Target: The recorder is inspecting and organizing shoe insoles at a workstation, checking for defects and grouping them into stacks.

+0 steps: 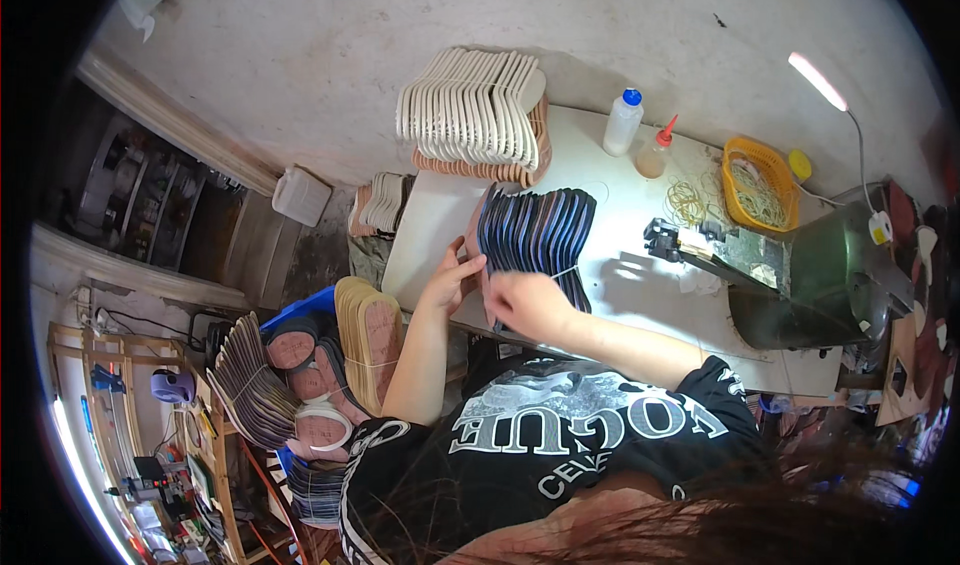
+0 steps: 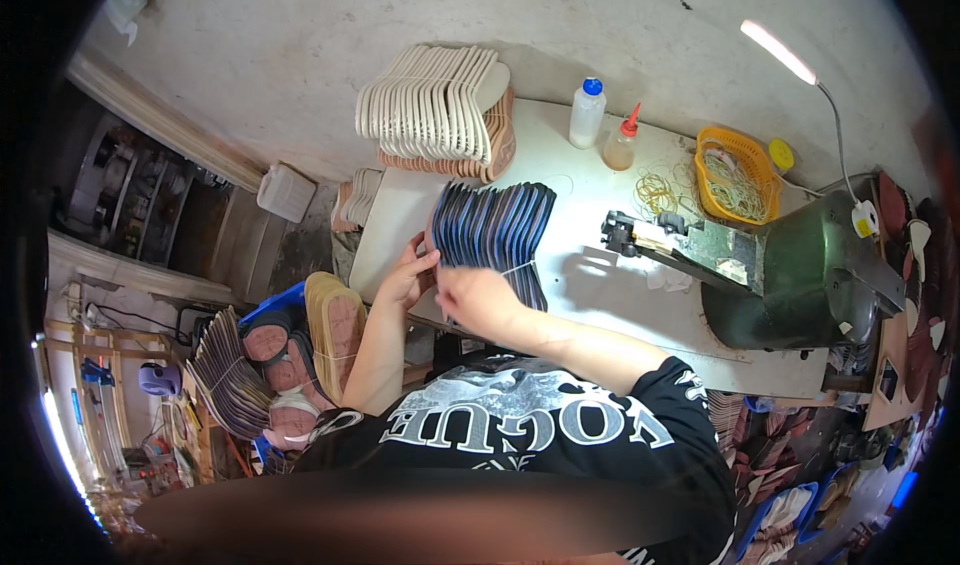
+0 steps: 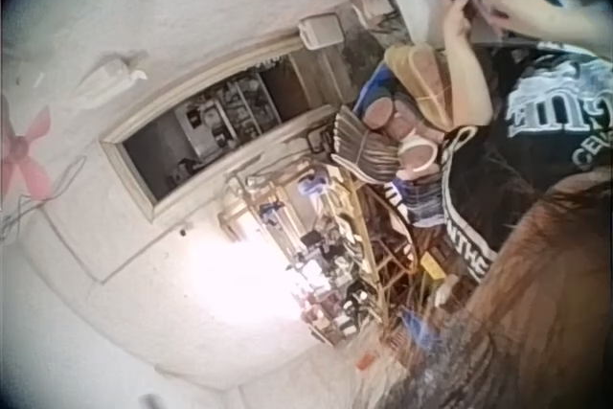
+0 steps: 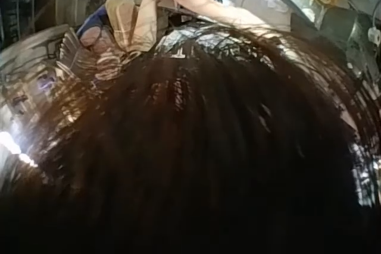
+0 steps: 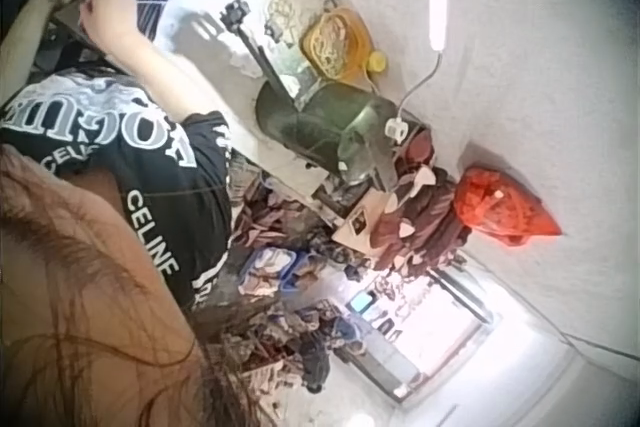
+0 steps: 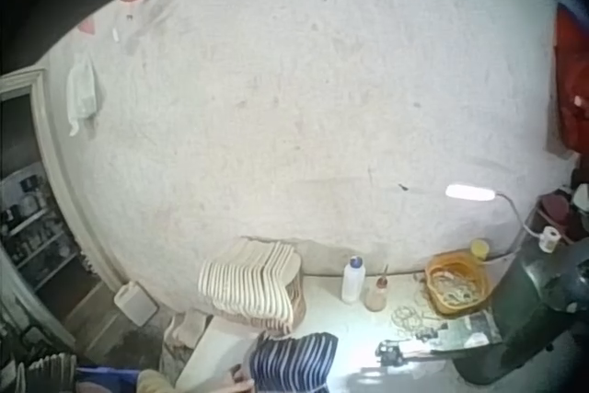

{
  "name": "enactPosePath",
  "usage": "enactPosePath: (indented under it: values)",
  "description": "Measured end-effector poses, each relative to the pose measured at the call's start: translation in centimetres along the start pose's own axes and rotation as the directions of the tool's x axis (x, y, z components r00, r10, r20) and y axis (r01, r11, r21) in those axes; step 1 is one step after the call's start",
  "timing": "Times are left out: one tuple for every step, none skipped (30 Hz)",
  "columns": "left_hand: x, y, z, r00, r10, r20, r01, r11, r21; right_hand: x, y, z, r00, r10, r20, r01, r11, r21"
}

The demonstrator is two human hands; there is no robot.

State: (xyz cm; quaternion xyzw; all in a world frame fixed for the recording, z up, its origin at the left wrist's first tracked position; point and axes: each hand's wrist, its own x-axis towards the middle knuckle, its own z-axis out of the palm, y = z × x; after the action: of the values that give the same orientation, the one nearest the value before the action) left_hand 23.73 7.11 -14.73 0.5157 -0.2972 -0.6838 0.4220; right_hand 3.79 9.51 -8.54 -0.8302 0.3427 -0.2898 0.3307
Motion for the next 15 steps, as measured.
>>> enactPosePath:
  values:
    - [-0.5,0.5,0.9,0.999,0.005,-0.037,-0.007,0.999,-0.039,-1.0,-0.3,0.0,0.993,-0.085,0.078,0.089,0.995,-0.052]
    - [0.0,0.2,1.0,1.0,-0.006,-0.024,0.005,0.999,-0.035,-2.0,-0.5,-0.1,0.974,-0.161,0.159,0.178,0.979,-0.098]
    - [0.7,-0.1,0.8,0.999,0.019,-0.046,-0.023,0.995,-0.097,-3.0,-0.5,-0.8,0.947,-0.164,0.275,0.214,0.963,-0.164]
    - [1.3,-0.5,0.8,0.997,0.041,-0.069,-0.051,0.986,-0.157,-4.3,0.1,-1.3,0.953,-0.145,0.265,0.194,0.966,-0.169]
    - [1.6,-0.9,0.8,0.99,0.069,-0.127,-0.088,0.983,-0.159,-5.5,1.2,-1.8,0.936,-0.105,0.335,0.155,0.98,-0.125]
    - [1.9,-1.1,0.5,0.992,0.057,-0.115,-0.075,0.985,-0.157,-6.8,2.1,-2.5,0.913,-0.069,0.402,0.111,0.99,-0.082]
    - [2.2,-1.3,0.2,0.969,0.161,-0.186,-0.168,0.986,-0.02,-8.1,2.6,-3.7,0.93,-0.026,0.367,0.039,0.999,-0.028]
    - [2.2,-1.2,-0.1,0.93,0.276,-0.244,-0.253,0.96,0.12,-9.4,3.0,-5.0,0.941,0.012,0.338,-0.023,0.999,0.028]
    - [2.1,-1.0,-0.5,0.893,0.34,-0.295,-0.269,0.929,0.256,-10.5,3.3,-5.8,0.944,0.075,0.322,-0.101,0.993,0.067]
    - [2.2,-0.5,-0.5,0.851,0.411,-0.326,-0.275,0.879,0.389,-11.9,3.8,-6.2,0.961,0.075,0.267,-0.117,0.982,0.146]
    - [2.2,-0.5,-0.5,0.731,0.56,-0.39,-0.082,0.639,0.764,-13.0,3.9,-6.3,0.952,0.136,0.275,-0.188,0.967,0.171]
    - [2.0,-0.8,0.0,0.739,0.556,-0.38,-0.084,0.636,0.767,-13.8,3.8,-6.3,0.938,0.195,0.285,-0.257,0.946,0.198]
    - [1.4,0.0,2.5,0.642,0.744,-0.185,-0.146,0.356,0.923,-14.5,4.1,-6.1,0.94,0.22,0.261,-0.275,0.94,0.2]
    - [1.0,0.8,5.1,0.523,0.851,0.06,-0.178,0.04,0.983,-15.2,4.6,-5.4,0.93,0.281,0.237,-0.339,0.906,0.255]
    - [1.1,1.6,7.6,0.542,0.8,0.256,-0.448,0.017,0.894,-15.8,5.3,-4.7,0.915,0.344,0.212,-0.397,0.861,0.316]
